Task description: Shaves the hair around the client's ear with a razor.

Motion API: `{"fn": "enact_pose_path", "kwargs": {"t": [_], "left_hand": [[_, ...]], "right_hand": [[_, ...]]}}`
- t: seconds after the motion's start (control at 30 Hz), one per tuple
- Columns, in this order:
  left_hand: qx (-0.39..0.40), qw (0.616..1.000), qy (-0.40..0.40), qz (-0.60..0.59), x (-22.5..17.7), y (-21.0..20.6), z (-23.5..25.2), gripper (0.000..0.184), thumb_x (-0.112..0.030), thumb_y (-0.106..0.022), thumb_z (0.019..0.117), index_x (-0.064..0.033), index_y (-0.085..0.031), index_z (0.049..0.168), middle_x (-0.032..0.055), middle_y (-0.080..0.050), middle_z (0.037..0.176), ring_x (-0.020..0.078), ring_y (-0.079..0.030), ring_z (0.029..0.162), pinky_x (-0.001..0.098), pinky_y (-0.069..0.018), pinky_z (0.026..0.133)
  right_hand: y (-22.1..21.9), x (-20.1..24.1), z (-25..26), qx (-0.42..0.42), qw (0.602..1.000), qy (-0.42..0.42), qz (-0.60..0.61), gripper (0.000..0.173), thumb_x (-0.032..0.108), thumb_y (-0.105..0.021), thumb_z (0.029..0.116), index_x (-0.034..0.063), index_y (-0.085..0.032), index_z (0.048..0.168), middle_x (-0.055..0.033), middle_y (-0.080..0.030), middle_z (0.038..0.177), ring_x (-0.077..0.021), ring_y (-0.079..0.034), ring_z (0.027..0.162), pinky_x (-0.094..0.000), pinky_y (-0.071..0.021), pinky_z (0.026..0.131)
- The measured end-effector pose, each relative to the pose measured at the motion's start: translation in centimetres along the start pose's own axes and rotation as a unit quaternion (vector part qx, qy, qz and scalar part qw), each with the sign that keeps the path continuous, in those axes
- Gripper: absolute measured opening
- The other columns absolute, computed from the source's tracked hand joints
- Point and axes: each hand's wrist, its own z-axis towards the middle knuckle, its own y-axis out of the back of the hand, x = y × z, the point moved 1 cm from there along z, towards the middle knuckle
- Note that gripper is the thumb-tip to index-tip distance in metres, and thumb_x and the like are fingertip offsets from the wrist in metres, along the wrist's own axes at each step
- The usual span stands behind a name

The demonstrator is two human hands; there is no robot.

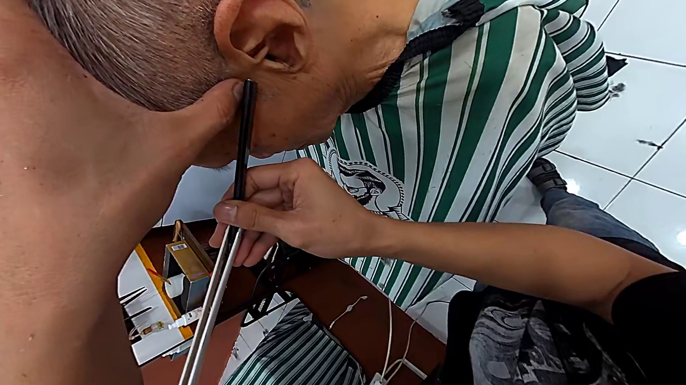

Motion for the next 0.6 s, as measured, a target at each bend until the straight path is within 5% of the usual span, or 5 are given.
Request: {"fn": "enact_pose_path", "kwargs": {"t": [0.6], "left_hand": [[0.018, 0.999, 0.016, -0.026, 0.84, -0.40, 0.01, 0.103, -0.088, -0.070, 0.0620, -0.0145, -0.057, 0.134, 0.0122, -0.066, 0.120, 0.0259, -0.065, 0.114, 0.0584, -0.0528, 0.093]], "right_hand": [[0.01, 0.14, -0.32, -0.002, 1.000, 0.007, -0.002, 0.013, 0.000, -0.057, 0.1030, -0.0119, -0.062, 0.103, -0.0140, -0.073, 0.082, -0.0135, -0.074, 0.067, -0.0274, -0.0646, 0.064]]}}
